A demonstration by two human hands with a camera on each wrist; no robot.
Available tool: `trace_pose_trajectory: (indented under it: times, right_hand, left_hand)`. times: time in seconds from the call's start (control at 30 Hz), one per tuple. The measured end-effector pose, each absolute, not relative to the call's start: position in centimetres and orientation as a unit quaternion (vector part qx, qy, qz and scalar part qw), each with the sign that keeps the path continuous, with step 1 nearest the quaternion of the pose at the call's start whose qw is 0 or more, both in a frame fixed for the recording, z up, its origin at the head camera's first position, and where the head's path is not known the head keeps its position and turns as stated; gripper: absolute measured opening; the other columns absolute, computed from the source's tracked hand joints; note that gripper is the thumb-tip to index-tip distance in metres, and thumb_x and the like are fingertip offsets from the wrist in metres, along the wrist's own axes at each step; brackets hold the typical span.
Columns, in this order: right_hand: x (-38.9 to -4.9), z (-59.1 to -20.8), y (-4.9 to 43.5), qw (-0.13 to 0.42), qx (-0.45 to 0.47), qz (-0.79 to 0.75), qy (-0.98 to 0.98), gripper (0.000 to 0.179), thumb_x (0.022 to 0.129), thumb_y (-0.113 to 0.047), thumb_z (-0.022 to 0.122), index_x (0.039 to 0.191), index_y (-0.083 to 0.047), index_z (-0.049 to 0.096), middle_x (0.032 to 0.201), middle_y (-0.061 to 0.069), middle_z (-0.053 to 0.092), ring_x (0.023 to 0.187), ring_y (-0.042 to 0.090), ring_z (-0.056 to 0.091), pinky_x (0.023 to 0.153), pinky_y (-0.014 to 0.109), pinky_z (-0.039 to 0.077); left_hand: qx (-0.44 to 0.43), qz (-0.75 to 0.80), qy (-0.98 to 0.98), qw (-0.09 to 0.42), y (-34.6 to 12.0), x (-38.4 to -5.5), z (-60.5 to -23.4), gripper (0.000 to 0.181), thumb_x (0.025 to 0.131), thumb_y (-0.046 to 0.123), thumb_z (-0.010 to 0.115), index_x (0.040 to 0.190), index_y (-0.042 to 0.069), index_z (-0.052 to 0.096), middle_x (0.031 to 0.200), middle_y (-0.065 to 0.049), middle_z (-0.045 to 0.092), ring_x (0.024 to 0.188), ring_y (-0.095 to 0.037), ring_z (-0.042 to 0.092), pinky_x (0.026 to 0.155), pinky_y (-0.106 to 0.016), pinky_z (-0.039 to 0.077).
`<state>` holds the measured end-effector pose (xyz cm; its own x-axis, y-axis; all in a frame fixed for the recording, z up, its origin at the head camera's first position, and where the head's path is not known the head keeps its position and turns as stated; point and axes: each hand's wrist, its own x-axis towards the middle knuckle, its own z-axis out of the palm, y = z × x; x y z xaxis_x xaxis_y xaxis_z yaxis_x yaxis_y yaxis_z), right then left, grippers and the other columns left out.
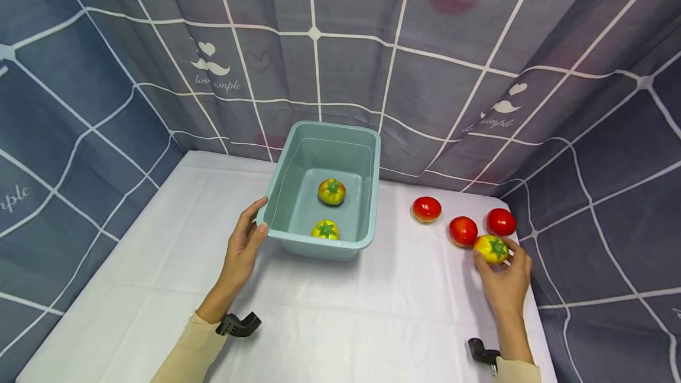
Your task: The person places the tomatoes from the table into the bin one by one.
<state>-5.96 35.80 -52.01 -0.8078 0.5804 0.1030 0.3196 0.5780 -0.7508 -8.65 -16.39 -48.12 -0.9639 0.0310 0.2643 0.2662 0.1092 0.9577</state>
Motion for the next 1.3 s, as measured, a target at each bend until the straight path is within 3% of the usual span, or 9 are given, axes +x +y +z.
trace_pose_trajectory:
  times: [0.17,0.33,0.47,0.57,0.73,0.83,1.13,1.3]
  right_hand:
    - [-6.4,-51.3,34.7,0.182,-0.231,0.385,-0.875,0.077,0.096,-0.023,0.08,0.161,-0.01,0.04,0.157,0.024,0.04,0.143,0.046,0.05,0.128,0.035,0.041]
    - [-7.1,-50.7,33.6,0.212,-0.194,0.391,-0.874,0.075,0.093,-0.02,0.083,0.157,-0.009,0.046,0.152,0.021,0.044,0.137,0.04,0.055,0.115,0.009,0.041]
    - [-7.8,-50.2,32.6,0.236,-0.158,0.395,-0.874,0.073,0.089,-0.016,0.087,0.153,-0.008,0.052,0.146,0.018,0.05,0.127,0.025,0.058,0.1,-0.003,0.038]
    - [-8.3,-49.7,31.8,0.238,-0.137,0.395,-0.877,0.074,0.089,-0.016,0.088,0.153,-0.008,0.052,0.146,0.017,0.052,0.126,0.021,0.057,0.099,-0.003,0.038]
    - [-9.0,-48.8,30.5,0.224,-0.109,0.405,-0.88,0.074,0.091,-0.018,0.086,0.154,-0.008,0.049,0.148,0.019,0.05,0.132,0.036,0.057,0.101,-0.002,0.037]
    - [-9.5,-48.3,29.6,0.222,-0.095,0.413,-0.878,0.074,0.09,-0.017,0.086,0.154,-0.008,0.049,0.147,0.019,0.051,0.131,0.038,0.059,0.101,-0.002,0.038]
    - [-10.9,-47.1,26.7,0.23,-0.036,0.46,-0.857,0.072,0.09,-0.009,0.086,0.153,-0.008,0.052,0.146,0.016,0.053,0.12,0.006,0.056,0.098,-0.001,0.043]
    - [-11.5,-46.0,25.1,0.242,0.012,0.515,-0.822,0.071,0.088,0.001,0.085,0.152,-0.005,0.054,0.148,0.015,0.054,0.118,0.004,0.058,0.098,0.002,0.046]
  left_hand:
    - [-0.101,-0.66,-0.739,0.09,-16.4,-8.6,-48.2,0.055,0.114,0.015,0.054,0.166,0.03,0.041,0.172,0.002,0.039,0.148,-0.029,0.051,0.109,-0.015,0.046]
    - [-0.102,-0.661,-0.738,0.092,-16.4,-8.6,-48.2,0.055,0.113,0.014,0.054,0.165,0.03,0.041,0.172,0.002,0.039,0.148,-0.029,0.051,0.109,-0.016,0.046]
    - [-0.103,-0.661,-0.737,0.092,-16.4,-8.6,-48.2,0.055,0.113,0.014,0.054,0.165,0.03,0.042,0.171,0.002,0.04,0.148,-0.029,0.051,0.109,-0.016,0.046]
    - [-0.105,-0.664,-0.735,0.092,-16.4,-8.7,-48.2,0.056,0.113,0.014,0.054,0.165,0.029,0.041,0.171,0.002,0.039,0.147,-0.034,0.052,0.108,-0.017,0.047]
    - [-0.105,-0.666,-0.732,0.093,-16.4,-8.7,-48.2,0.056,0.113,0.013,0.054,0.165,0.028,0.042,0.171,0.001,0.04,0.146,-0.039,0.052,0.107,-0.017,0.048]
    - [-0.104,-0.666,-0.733,0.092,-16.4,-8.7,-48.1,0.055,0.113,0.014,0.054,0.165,0.028,0.042,0.171,0.001,0.04,0.146,-0.038,0.052,0.107,-0.017,0.048]
    - [-0.106,-0.669,-0.73,0.095,-16.5,-8.7,-48.2,0.056,0.113,0.012,0.055,0.165,0.027,0.042,0.17,0.0,0.041,0.144,-0.03,0.055,0.106,-0.017,0.049]
    - [-0.11,-0.675,-0.723,0.095,-16.4,-8.7,-48.4,0.056,0.113,0.011,0.055,0.165,0.025,0.042,0.17,-0.001,0.041,0.14,-0.016,0.057,0.104,-0.017,0.05]
